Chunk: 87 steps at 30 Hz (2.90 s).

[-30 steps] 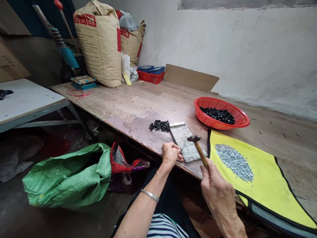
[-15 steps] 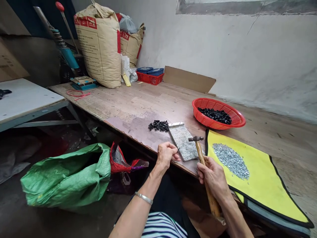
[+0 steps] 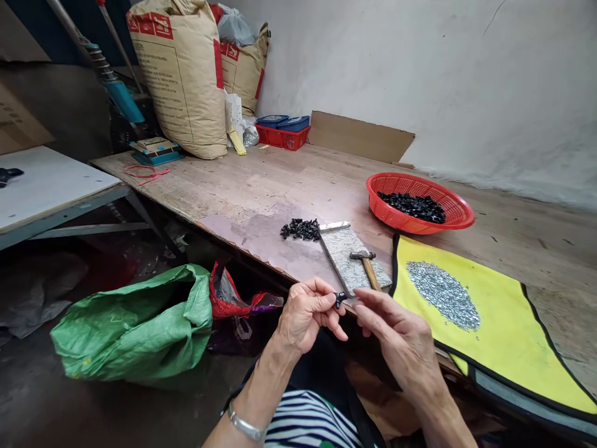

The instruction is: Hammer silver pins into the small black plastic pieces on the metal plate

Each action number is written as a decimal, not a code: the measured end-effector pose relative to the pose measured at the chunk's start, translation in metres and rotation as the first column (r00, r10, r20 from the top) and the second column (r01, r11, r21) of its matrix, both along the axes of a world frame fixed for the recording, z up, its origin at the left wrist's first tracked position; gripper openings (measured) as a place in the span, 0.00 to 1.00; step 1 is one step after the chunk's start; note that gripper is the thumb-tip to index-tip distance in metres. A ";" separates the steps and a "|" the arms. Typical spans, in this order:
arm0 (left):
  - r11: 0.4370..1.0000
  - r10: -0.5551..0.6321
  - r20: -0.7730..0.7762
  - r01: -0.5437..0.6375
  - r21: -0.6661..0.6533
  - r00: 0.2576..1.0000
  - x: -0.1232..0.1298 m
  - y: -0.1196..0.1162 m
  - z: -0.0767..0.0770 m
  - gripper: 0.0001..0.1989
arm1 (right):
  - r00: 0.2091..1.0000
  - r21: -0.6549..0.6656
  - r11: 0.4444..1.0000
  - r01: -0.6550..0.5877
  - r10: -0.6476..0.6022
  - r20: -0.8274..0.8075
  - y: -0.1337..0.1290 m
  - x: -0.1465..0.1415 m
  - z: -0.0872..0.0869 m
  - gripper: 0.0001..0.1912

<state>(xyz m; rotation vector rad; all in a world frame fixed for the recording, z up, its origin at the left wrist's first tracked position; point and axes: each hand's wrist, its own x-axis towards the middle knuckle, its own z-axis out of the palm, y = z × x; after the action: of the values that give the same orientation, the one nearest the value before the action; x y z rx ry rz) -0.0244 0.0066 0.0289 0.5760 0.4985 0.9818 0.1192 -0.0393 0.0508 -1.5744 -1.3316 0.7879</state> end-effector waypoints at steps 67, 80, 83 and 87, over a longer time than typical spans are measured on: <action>0.976 0.206 -0.539 -0.132 0.172 0.817 0.019 -0.011 -0.020 0.10 | 0.908 -0.237 0.971 -0.036 -0.067 -0.413 0.100 0.080 0.024 0.10; 0.494 0.807 -0.585 0.455 0.741 0.078 0.000 0.142 -0.008 0.10 | 0.879 0.157 0.973 -0.168 0.076 0.470 0.087 0.050 -0.016 0.09; 0.496 0.736 -0.677 0.653 0.572 0.033 0.004 0.195 -0.013 0.14 | 0.559 0.159 0.911 -0.381 0.089 0.824 0.085 0.019 -0.039 0.17; 0.454 0.696 -0.714 0.730 0.512 0.068 0.001 0.216 -0.028 0.13 | 0.324 0.088 0.950 -0.301 0.014 0.946 0.089 0.011 -0.054 0.23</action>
<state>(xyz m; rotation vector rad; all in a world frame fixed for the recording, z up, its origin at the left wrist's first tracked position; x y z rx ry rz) -0.0238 0.2226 0.0005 2.5686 1.2533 0.4656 0.1297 0.0498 -0.0030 -1.7296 -2.3431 -0.3898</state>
